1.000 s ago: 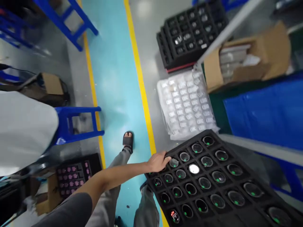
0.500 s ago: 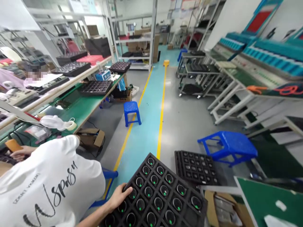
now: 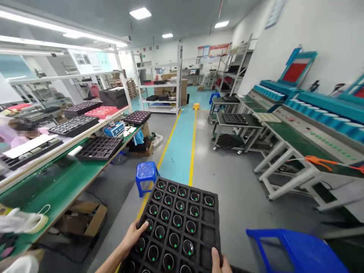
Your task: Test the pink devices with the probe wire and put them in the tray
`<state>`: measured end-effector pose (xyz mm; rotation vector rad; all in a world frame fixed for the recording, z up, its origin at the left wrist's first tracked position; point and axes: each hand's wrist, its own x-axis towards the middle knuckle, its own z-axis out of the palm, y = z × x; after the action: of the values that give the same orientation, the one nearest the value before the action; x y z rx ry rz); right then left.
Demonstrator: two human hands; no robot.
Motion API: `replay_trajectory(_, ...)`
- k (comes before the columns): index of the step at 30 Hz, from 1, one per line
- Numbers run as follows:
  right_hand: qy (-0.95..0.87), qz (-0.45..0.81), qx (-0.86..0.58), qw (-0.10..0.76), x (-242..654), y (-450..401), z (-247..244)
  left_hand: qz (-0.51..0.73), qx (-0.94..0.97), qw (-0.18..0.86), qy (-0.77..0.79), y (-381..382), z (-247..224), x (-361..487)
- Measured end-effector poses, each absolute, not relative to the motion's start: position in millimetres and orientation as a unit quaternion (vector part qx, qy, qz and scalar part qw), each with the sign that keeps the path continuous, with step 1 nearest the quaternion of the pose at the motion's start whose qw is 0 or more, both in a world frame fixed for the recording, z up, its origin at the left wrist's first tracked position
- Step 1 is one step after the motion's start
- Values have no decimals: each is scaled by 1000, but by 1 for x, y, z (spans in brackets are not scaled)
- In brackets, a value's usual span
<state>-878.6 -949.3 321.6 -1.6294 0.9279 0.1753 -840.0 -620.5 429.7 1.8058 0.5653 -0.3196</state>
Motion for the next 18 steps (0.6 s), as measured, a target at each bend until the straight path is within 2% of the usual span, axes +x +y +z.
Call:
replay_trajectory(4,321,74,-702,632,-738,-958,342,-109,750,596,266,-629,424,-738)
replay_trajectory(10,292,57,-717,631,-518,-976,318,-55,738,614,274,-647,397,-538)
replay_trajectory(15,332,50,-727,599,-354,-1007,321,-68,751,613,237,-675,433,-348)
replay_trajectory(18,338,37,-715,611,-261,-1018,332,-64,752,613,231,-686,444,-240)
